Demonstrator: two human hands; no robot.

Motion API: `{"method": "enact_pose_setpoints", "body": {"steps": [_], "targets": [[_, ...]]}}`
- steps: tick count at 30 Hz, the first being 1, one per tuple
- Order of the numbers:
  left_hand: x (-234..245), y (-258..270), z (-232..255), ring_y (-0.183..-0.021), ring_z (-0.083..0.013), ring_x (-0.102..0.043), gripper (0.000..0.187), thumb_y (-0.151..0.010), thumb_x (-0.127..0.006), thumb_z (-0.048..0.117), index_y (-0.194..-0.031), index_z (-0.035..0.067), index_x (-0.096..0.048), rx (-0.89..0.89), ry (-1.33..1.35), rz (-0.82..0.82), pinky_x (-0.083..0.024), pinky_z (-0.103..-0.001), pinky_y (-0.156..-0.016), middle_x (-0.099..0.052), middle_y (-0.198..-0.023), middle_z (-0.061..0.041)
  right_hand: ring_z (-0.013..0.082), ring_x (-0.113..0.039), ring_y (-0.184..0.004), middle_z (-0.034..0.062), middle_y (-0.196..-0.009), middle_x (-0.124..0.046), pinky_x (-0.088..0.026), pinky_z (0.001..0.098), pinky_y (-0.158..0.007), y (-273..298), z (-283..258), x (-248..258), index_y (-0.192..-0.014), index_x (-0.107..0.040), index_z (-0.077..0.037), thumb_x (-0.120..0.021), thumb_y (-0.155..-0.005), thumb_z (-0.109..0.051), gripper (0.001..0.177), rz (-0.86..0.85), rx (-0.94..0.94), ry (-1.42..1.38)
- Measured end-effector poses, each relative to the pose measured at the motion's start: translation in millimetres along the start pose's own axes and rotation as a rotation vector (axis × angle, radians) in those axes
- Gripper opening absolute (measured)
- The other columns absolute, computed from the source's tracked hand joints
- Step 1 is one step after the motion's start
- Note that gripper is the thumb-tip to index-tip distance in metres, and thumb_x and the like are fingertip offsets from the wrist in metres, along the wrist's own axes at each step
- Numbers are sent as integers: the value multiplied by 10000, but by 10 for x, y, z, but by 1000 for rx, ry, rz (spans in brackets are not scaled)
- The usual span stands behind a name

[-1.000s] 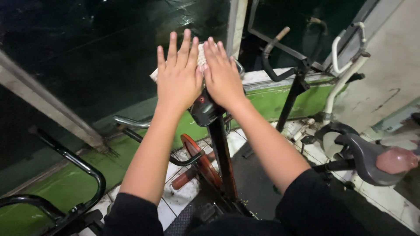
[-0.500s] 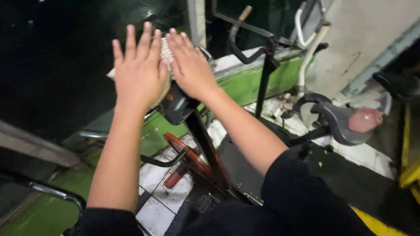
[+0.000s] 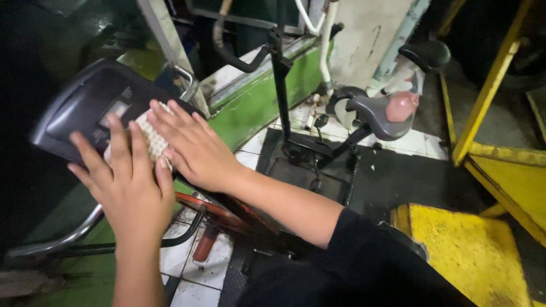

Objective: Clean and wipe down exercise equipment using a spray bottle and cloth.

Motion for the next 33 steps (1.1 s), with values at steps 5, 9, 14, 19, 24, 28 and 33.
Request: {"method": "enact_pose_setpoints", "body": {"steps": [5,9,14,19,24,28,33], "targets": [[-118,228,8,-1591,-578,-95,568,-1077,-624,280,-1568,-2,-577,-24,65,66,-159,-767,-1260,-268,-1781,-138,316,-254,-1628,56,-1727,-239,-255,512,-1355,235,19,-16,-1648,-288,-169,-487,-1126,-288,571,9,-31,-66],[-153,303,-8,-1564,-555,-103,502,-1064,-636,236,-1511,8,-641,-66,55,102,-194,-710,-1273,-295,-1767,-133,334,-264,-1618,87,-1758,-273,-258,464,-1380,447,-30,97,-1649,-321,-153,-563,-1097,-276,615,-6,-49,-148],[-60,297,15,-1580,-556,-191,432,-1076,-630,196,-1463,10,-674,-90,147,157,-266,-688,-1300,-381,-1723,-150,350,-446,-1468,161,-1585,-426,-354,460,-1228,1397,364,46,-1554,-386,-97,-574,-1064,-243,544,-162,-172,-237],[-151,437,-65,-1549,-554,-260,372,-1102,-622,216,-1380,-21,-688,-137,242,224,-304,-657,-1284,-443,-1659,-184,304,-700,-1137,159,-1216,-725,-543,405,-983,3338,1137,-217,-1280,-671,-65,-583,-1043,-240,308,-361,-603,-406],[126,586,99,-1439,-573,-359,233,-1102,-641,124,-1224,-74,-657,-223,279,274,-379,-720,-1227,-505,-1497,-273,268,-698,-1131,107,-1229,-719,-537,379,-976,5257,1203,-188,-1285,-650,-136,-583,-970,-319,372,-527,-1004,-336],[-339,1115,-45,-1459,-571,-343,191,-1107,-568,30,-1269,-70,-575,-335,404,150,-374,-694,-1222,-462,-1514,-311,346,-658,-1159,178,-1263,-690,-508,435,-985,5678,798,-95,-1251,-676,-99,-593,-1015,-353,356,-348,-1007,-265],[-833,1257,528,-1450,-457,-403,125,-1009,-705,18,-1062,-33,-605,-521,596,129,-450,-673,-1208,-529,-1371,-216,388,-623,-1222,185,-1342,-651,-476,481,-1049,5782,492,154,-1381,-603,-152,-504,-1002,-550,558,-586,-1489,-186]]}}
Point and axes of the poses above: each hand's wrist, its own y-axis away from the middle knuckle, its own x-axis out of the back of the hand, z = x × y, the point moved 10 cm from there along -y, towards the middle knuckle
